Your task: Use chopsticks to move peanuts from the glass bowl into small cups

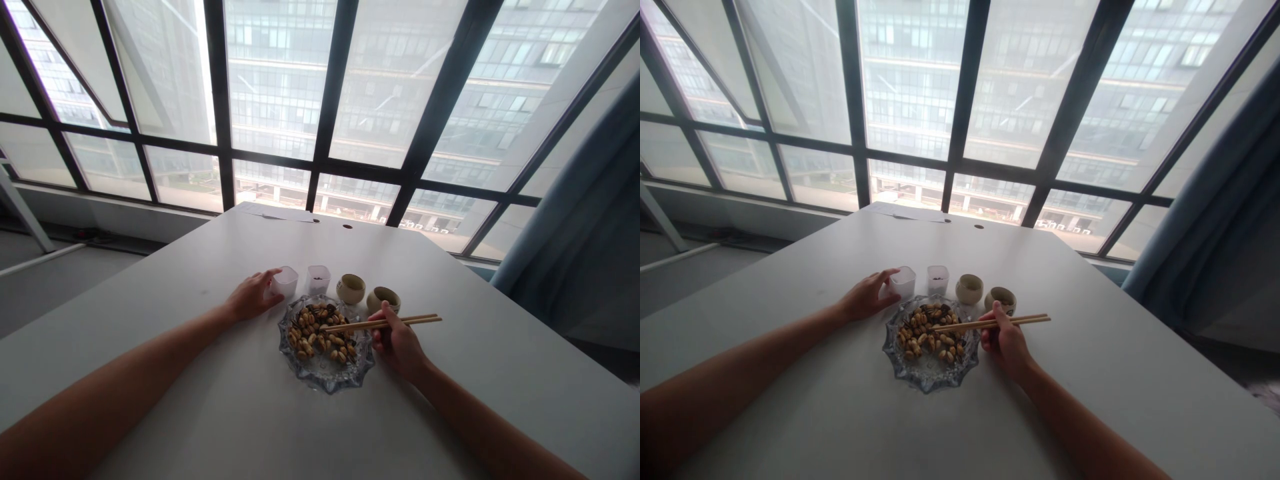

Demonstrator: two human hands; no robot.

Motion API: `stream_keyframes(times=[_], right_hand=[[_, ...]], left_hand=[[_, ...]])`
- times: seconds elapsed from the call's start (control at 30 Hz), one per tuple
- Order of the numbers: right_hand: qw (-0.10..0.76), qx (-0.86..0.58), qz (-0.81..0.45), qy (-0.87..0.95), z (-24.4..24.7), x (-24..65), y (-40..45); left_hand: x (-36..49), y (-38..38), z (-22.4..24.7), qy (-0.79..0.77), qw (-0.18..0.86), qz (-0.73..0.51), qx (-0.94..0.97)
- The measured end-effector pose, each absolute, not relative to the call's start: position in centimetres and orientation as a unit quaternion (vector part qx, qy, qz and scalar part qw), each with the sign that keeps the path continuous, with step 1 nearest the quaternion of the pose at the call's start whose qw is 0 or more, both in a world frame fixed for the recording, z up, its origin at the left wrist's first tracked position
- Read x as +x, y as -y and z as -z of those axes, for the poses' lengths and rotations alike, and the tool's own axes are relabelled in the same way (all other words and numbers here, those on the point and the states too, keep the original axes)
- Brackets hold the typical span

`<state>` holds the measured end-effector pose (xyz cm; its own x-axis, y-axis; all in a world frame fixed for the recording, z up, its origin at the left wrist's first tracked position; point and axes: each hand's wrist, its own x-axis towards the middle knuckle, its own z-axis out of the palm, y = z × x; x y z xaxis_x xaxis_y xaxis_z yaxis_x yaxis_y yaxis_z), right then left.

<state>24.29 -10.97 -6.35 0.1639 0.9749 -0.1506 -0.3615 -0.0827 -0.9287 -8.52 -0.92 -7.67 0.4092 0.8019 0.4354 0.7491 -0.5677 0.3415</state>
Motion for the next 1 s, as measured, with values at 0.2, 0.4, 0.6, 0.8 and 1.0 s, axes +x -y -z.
stream_keyframes(times=[0.2,0.4,0.6,0.8,1.0], right_hand=[[0.595,-0.477,-0.560,0.323,6.15,24.07,11.10],[0.592,-0.482,-0.553,0.334,6.27,23.99,11.14],[0.582,-0.484,-0.547,0.357,6.39,24.08,11.21],[0.586,-0.501,-0.534,0.346,6.11,23.71,11.40],[0.584,-0.500,-0.527,0.362,6.10,23.65,11.49]], left_hand=[[-8.57,0.82,7.78,-0.461,0.047,-0.282,0.840],[-8.64,0.74,7.88,-0.460,0.050,-0.288,0.839],[-8.57,0.84,7.85,-0.459,0.055,-0.298,0.835],[-8.49,0.87,7.77,-0.459,0.049,-0.292,0.837],[-8.53,0.86,7.78,-0.459,0.049,-0.296,0.836]])
